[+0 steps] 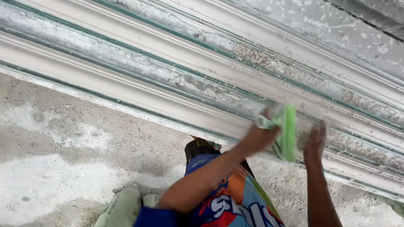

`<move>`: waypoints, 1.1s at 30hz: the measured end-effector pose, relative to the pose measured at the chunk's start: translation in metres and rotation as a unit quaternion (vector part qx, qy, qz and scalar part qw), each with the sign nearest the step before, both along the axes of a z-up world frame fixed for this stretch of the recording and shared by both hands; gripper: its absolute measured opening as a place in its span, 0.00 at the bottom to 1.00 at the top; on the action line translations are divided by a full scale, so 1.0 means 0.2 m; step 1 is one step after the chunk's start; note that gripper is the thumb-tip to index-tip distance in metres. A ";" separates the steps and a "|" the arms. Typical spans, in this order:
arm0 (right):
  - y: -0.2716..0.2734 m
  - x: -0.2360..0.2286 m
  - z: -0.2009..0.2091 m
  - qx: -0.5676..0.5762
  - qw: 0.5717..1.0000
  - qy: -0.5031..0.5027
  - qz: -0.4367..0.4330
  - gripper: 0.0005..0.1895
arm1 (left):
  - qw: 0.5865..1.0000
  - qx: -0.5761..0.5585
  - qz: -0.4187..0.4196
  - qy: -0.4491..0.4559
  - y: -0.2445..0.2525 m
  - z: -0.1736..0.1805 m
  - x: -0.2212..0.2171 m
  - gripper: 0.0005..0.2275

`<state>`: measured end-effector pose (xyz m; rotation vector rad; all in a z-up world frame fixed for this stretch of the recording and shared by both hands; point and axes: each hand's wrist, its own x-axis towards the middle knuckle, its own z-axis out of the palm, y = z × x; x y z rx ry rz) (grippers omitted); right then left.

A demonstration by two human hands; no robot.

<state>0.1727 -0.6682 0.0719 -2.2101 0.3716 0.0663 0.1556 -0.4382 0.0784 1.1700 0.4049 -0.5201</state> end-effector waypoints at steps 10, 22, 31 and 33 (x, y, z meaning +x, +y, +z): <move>0.09 -0.09 -0.12 -0.222 0.972 0.003 -0.073 0.25 | 0.810 0.279 0.489 -0.164 1.34 -1.08 -0.09 0.34; -0.10 -0.09 -0.37 -0.268 0.950 -0.127 -0.099 0.25 | 0.946 -0.072 0.300 -0.097 1.24 -0.71 0.01 0.25; -0.05 -0.08 -0.35 -0.277 0.946 -0.149 -0.076 0.28 | 0.856 0.456 0.233 -0.066 0.89 -0.99 0.12 0.34; -0.05 -0.11 -0.35 -0.285 0.945 -0.143 -0.073 0.28 | 0.940 0.272 0.192 -0.070 0.31 -0.23 0.21 0.37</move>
